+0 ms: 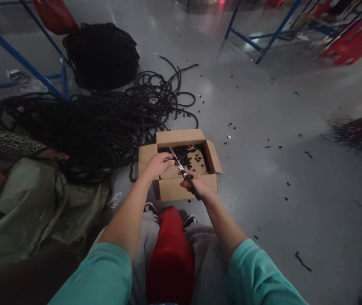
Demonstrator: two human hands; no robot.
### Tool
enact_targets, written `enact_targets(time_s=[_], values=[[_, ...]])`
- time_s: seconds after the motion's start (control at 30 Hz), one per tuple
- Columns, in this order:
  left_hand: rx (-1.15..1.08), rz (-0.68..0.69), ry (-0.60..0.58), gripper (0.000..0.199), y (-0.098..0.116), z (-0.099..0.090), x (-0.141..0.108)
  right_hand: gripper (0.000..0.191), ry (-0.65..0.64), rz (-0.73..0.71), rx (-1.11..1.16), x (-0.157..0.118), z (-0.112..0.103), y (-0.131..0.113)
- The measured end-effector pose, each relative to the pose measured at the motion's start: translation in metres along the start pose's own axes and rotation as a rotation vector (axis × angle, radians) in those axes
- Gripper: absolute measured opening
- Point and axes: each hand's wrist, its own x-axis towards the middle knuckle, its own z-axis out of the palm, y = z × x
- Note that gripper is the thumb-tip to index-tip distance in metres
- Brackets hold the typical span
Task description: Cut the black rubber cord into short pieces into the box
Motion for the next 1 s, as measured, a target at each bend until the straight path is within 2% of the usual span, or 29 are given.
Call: enact_targets(time_s=[0.33,0.47,0.6,0.73,1.0], values=[[0.188,0.033,0.048,0.020,0.004,-0.004,0.001,0.045,0.033,-0.002,-0.023,0.002,-0.001,0.003],[0.184,0.041,-0.031,0.018,-0.001,-0.001,0.004,0.048,-0.036,-0.044,0.030,0.001,-0.001,0.000],[0.181,0.058,-0.057,0.022,-0.006,0.003,0.007,0.051,-0.002,0.004,0.016,-0.002,0.001,-0.002],[0.118,-0.014,-0.024,0.029,-0.010,0.008,0.009,0.051,0.024,0.018,0.035,-0.001,0.001,-0.002],[-0.111,-0.195,0.047,0.027,-0.013,0.017,0.009,0.051,0.064,0.065,0.096,0.002,0.003,0.002]])
